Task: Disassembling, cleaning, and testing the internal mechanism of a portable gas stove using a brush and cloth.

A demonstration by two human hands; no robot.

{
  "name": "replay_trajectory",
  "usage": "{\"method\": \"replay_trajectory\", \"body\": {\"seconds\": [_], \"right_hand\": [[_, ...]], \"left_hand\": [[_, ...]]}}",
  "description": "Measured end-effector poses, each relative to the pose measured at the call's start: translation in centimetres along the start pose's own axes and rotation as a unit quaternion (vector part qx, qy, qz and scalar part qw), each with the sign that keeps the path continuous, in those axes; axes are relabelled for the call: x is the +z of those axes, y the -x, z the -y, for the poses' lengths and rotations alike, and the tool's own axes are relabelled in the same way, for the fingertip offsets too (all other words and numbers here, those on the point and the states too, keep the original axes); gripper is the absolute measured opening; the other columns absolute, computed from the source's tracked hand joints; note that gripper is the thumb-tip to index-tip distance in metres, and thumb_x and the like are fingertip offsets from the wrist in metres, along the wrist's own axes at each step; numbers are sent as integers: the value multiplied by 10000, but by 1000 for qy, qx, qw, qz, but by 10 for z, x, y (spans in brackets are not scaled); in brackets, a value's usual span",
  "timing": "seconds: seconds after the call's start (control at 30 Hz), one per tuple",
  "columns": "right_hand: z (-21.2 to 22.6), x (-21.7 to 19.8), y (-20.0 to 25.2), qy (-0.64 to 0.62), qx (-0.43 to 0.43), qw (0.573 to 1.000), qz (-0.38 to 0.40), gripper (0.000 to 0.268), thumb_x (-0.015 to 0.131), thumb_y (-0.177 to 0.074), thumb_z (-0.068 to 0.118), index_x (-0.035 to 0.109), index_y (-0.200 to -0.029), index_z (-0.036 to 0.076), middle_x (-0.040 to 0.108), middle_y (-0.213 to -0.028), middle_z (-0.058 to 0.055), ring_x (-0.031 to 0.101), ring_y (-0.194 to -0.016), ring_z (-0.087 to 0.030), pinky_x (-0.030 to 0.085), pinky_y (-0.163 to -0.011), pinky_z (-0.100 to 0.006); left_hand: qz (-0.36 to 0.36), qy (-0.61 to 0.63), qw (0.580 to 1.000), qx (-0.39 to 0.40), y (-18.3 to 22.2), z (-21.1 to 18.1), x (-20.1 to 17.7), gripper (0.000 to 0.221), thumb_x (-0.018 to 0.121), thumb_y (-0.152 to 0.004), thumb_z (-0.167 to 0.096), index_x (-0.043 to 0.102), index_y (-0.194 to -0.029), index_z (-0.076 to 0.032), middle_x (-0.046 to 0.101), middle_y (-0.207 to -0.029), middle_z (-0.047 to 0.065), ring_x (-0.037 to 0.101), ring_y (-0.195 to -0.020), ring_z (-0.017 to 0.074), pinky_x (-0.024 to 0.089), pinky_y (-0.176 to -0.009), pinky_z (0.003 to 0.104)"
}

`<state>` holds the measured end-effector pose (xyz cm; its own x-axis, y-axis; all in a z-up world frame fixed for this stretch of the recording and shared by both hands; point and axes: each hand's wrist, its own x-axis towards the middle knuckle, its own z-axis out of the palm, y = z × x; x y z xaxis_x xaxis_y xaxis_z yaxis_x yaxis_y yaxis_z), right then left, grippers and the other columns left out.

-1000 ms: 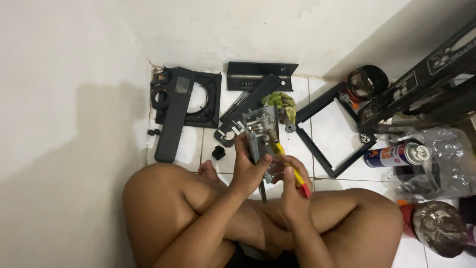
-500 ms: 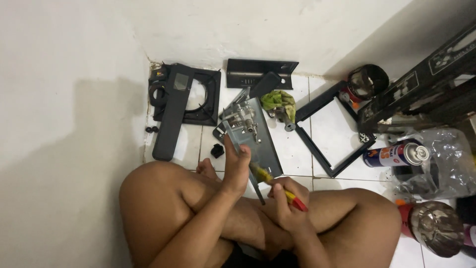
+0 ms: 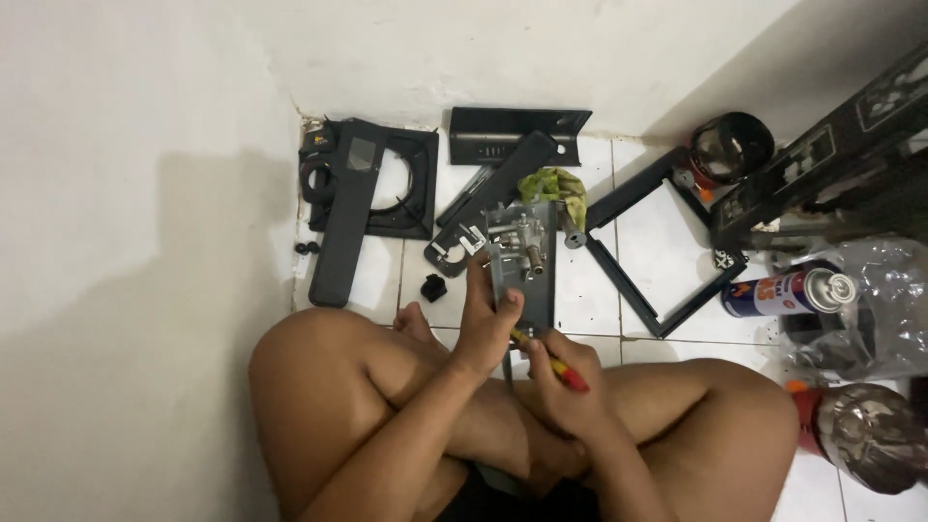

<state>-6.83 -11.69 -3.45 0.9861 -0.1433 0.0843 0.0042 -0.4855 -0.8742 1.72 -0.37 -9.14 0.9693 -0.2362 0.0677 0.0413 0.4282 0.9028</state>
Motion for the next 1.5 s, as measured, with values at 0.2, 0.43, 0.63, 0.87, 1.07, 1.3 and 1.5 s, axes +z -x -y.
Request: {"method": "replay_trajectory", "body": {"seconds": [0.2, 0.43, 0.63, 0.87, 1.07, 1.3, 1.5], "right_hand": [[12, -5, 12, 32, -119, 991, -50, 119, 584, -934, 84, 669, -1000, 32, 708, -883, -80, 636, -707, -173, 528, -671, -271], [0, -26, 28, 121, 55, 991, 6, 146, 651, -904, 204, 713, -814, 106, 685, -592, -68, 552, -467, -234, 472, -487, -346], [-23, -62, 67, 77, -28, 995, -61, 160, 627, -909, 92, 719, -1035, 55, 737, -806, -62, 654, -646, -175, 522, -629, -279], [-51, -69, 106, -115, 93, 968, -203, 337, 527, -1023, 145, 554, -1297, -48, 638, -1048, -141, 631, -862, -190, 552, -762, -301], [-18, -57, 126, -166, 30, 953, -252, 376, 440, -1037, 101, 436, -1378, -58, 584, -1240, -204, 650, -992, -254, 584, -804, -354], [11, -68, 144, -267, -167, 907, -279, 385, 354, -1012, 73, 372, -1391, 8, 516, -1415, -307, 594, -1100, -305, 521, -979, -386], [177, -109, 96, -140, -98, 917, -360, 377, 256, -975, -33, 363, -1336, -9, 566, -1317, -294, 632, -1049, -342, 564, -922, -419]], "left_hand": [[-4, -7, 1000, -4, 0, -6, 1, 806, 538, -938, -649, 328, -1500, -110, 530, -1279, 93, 514, -1096, 177, 412, -979, 365], [-65, -15, 997, -42, -1, -7, 0, 725, 557, -948, -507, 338, -1491, -80, 524, -1381, 155, 529, -1204, 248, 388, -1063, 412], [-133, -32, 985, -103, -4, -19, -4, 807, 438, -894, -653, 450, -1465, -83, 564, -1360, 149, 539, -1217, 271, 394, -1053, 414], [-85, 66, 990, -91, 14, -14, 2, 974, 280, -905, -727, 250, -1573, -19, 279, -1650, 215, 284, -1503, 358, 218, -1208, 490], [-84, 228, 964, -105, 57, -48, 37, 993, 334, -886, -730, 250, -1597, -41, 287, -1663, 187, 334, -1487, 337, 277, -1187, 460], [-47, 330, 942, -28, 97, -181, 88, 818, 376, -949, -610, 398, -1531, -35, 443, -1575, 148, 434, -1414, 294, 318, -1173, 447], [14, 335, 941, 45, 71, -251, 102, 735, 404, -983, -546, 378, -1532, -57, 478, -1484, 191, 468, -1346, 332, 362, -1147, 512]]}}
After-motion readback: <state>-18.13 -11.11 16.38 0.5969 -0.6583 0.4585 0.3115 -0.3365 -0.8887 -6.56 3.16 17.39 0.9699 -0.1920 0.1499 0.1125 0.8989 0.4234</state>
